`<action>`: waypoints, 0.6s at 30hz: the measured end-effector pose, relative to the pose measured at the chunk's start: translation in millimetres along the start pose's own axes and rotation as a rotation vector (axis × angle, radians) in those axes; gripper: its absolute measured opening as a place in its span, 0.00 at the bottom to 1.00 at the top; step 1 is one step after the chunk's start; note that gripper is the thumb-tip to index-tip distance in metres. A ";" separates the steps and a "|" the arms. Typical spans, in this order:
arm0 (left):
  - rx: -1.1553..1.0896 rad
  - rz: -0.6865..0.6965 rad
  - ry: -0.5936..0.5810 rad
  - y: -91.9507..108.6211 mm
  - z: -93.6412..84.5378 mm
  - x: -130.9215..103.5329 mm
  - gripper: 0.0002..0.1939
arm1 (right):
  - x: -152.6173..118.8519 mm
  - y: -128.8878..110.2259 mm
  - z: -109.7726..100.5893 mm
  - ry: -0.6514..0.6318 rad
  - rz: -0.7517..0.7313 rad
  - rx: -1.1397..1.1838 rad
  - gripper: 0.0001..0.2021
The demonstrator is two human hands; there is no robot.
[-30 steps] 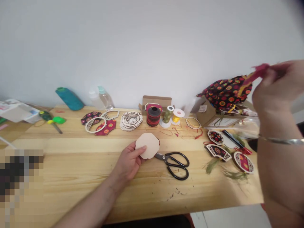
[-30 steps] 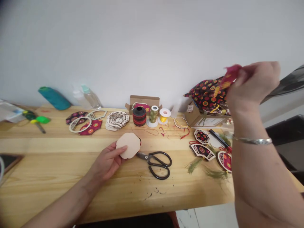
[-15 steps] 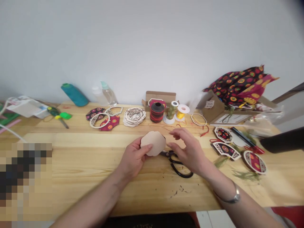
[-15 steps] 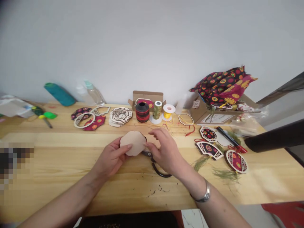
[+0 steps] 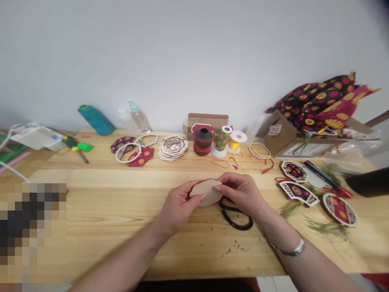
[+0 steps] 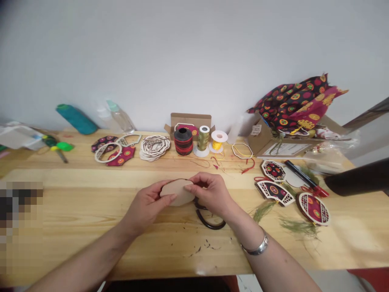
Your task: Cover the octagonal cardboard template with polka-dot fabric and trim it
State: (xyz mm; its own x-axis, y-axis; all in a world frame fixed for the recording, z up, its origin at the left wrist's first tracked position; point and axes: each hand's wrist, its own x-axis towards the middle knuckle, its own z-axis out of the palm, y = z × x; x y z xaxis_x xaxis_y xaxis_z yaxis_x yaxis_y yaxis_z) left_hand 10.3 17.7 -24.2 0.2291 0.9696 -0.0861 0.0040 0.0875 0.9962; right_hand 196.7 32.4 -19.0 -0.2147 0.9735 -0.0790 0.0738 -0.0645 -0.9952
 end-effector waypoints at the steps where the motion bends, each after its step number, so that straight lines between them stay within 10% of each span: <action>1: -0.023 -0.002 -0.017 -1.1 -0.4 -0.1 0.16 | 0.2 -0.9 0.3 0.007 0.030 0.020 0.12; 18: -0.272 -0.223 -0.260 0.6 -4.2 -3.4 0.13 | -1.9 -11.9 -10.2 -0.248 0.014 -0.183 0.09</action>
State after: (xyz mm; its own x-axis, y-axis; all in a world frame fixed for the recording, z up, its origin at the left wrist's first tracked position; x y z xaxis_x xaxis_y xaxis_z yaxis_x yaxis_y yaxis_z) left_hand 5.4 15.4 -23.4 0.4892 0.8334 -0.2571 -0.1678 0.3793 0.9099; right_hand 206.2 33.5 -6.4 -0.4415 0.8882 -0.1269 0.2479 -0.0151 -0.9687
